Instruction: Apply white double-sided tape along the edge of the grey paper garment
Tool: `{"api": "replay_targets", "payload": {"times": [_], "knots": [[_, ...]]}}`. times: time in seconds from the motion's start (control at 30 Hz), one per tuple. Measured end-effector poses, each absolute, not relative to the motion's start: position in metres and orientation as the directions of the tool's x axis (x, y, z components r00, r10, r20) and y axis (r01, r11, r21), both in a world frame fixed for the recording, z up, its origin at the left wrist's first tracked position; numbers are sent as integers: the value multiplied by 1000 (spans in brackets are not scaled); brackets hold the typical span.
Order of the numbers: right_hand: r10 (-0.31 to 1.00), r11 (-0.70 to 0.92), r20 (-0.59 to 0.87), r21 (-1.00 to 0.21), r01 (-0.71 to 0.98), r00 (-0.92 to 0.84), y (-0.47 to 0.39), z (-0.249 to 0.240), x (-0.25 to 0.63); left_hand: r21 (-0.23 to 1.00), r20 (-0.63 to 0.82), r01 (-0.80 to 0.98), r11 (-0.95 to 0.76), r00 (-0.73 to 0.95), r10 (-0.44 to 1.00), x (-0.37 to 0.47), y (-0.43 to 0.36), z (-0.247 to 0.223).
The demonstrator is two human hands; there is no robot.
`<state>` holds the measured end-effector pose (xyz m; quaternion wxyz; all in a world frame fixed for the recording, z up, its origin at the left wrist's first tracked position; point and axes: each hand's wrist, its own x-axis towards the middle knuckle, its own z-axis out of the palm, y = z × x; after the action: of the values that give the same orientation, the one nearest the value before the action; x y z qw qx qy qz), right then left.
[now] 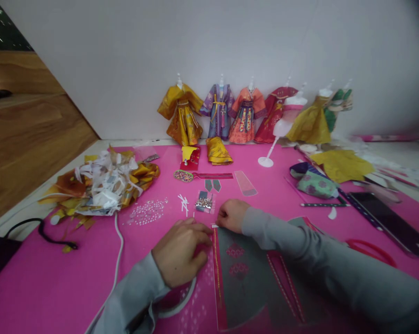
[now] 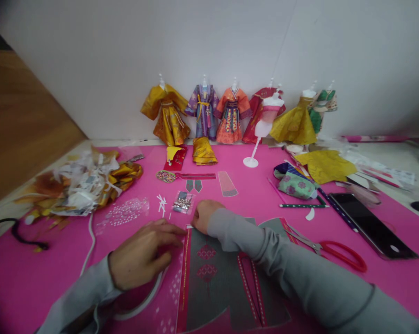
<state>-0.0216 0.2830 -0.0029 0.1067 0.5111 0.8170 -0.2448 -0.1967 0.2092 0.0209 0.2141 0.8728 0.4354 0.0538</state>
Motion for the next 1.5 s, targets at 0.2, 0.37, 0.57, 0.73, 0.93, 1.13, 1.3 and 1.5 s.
{"api": "replay_targets", "payload": {"times": [0.2,0.37,0.57,0.73,0.93,1.13,1.3,1.5], "knots": [[793,353,-418,-277,894,-443,282,-3,-22,420,-85,732,-537,620,780,-197,209,21],[798,352,-412,-274,895,-440,282,-3,-21,425,-89,730,-536,622,778,-197,209,21],[812,333,-401,-276,902,-423,281,-2,-23,422,-96,737,-529,616,782,-197,209,23],[818,327,-397,-275,904,-416,280,-3,-23,422,-101,735,-531,621,778,-197,209,22],[816,331,-401,-268,905,-417,279,-3,-23,420,-103,732,-537,626,773,-196,209,22],[810,343,-404,-262,902,-425,279,-4,-22,416,-103,735,-536,623,775,-196,209,23],[814,341,-401,-256,904,-421,279,-3,-22,416,-106,736,-534,623,775,-196,209,23],[811,345,-398,-266,900,-428,279,-2,-23,415,-108,743,-525,614,782,-196,209,25]]}}
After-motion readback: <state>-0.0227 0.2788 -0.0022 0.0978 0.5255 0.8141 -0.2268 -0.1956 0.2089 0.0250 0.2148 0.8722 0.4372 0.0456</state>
